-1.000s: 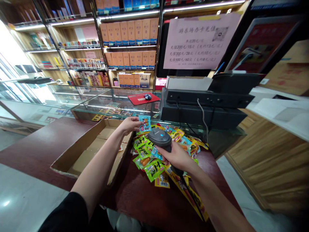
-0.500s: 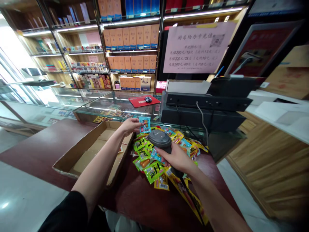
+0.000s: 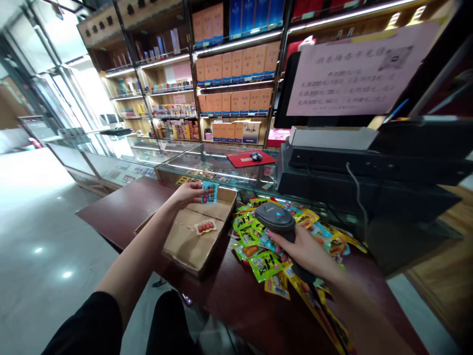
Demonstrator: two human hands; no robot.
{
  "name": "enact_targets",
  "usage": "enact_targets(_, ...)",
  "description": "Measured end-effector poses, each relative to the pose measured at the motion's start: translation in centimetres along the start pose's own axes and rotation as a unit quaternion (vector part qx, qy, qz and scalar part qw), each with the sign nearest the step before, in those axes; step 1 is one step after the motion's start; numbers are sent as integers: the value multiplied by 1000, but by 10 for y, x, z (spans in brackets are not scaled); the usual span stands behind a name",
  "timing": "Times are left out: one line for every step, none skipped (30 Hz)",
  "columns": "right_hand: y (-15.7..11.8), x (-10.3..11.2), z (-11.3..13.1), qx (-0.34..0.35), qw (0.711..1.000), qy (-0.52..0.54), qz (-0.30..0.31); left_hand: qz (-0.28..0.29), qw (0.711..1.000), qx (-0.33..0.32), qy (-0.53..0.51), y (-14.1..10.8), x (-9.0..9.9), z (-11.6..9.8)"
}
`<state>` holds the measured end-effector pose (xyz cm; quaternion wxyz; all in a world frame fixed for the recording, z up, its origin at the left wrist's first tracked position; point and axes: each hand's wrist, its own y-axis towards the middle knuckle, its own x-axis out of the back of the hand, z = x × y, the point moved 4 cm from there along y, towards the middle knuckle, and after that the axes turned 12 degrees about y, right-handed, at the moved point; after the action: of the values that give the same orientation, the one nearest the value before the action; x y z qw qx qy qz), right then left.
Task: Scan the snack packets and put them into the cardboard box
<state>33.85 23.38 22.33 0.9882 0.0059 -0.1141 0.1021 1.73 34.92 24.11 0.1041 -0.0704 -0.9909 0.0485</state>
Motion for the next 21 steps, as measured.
enact_targets(0,-1,1,-1,1000,3,1,-15,1000,4,7,-7,12,3)
enact_targets(0,-1,1,-3,1000,5,2,-31,999,8,17,-13,23,5)
enact_targets(1,-1,2,-5,1000,7,1,-48,998,13,29,-19,32,6)
enact_targets(1,-1,3,-8,1000,8,0,-64,997,17,42,-24,39,6)
enact_targets(1,-1,4,-10,1000,7,-1,-76,995,22,54,-28,43,7)
enact_targets(1,0,5,-12,1000,6,-1,-84,994,24,62,-31,44,7)
enact_targets(1,0,6,-13,1000,4,0,-88,994,24,66,-32,43,6)
enact_targets(1,1,6,-12,1000,1,1,-88,994,19,68,-31,39,5)
enact_targets(2,3,7,-10,1000,-2,1,-83,994,11,70,-29,32,4)
enact_targets(2,5,8,-8,1000,-4,0,-74,995,1,74,-25,23,3)
enact_targets(1,7,8,-6,1000,-6,-3,-62,995,-7,78,-21,12,2)
enact_targets(1,11,9,-3,1000,-7,-8,-46,995,-14,85,-16,-1,0)
enact_targets(0,15,10,1,1000,-9,-15,-28,995,-20,94,-10,-16,-1)
enact_targets(-1,21,11,6,1000,-12,-24,-9,994,-25,104,-4,-31,-2)
enact_targets(-2,26,12,15,999,-16,-34,11,993,-30,114,3,-48,-3)
enact_targets(-3,33,15,28,998,-22,-46,31,991,-37,124,9,-66,-4)
enact_targets(-5,39,17,42,997,-29,-60,52,989,-43,134,15,-84,-5)
enact_targets(-6,46,19,54,995,-36,-74,70,986,-50,143,21,-102,-6)
enact_targets(-8,52,21,62,994,-42,-86,89,983,-57,151,27,-120,-6)
enact_targets(-10,57,23,65,992,-46,-94,107,979,-67,159,31,-138,-6)
enact_targets(-11,62,23,65,992,-47,-100,124,975,-80,167,34,-154,-6)
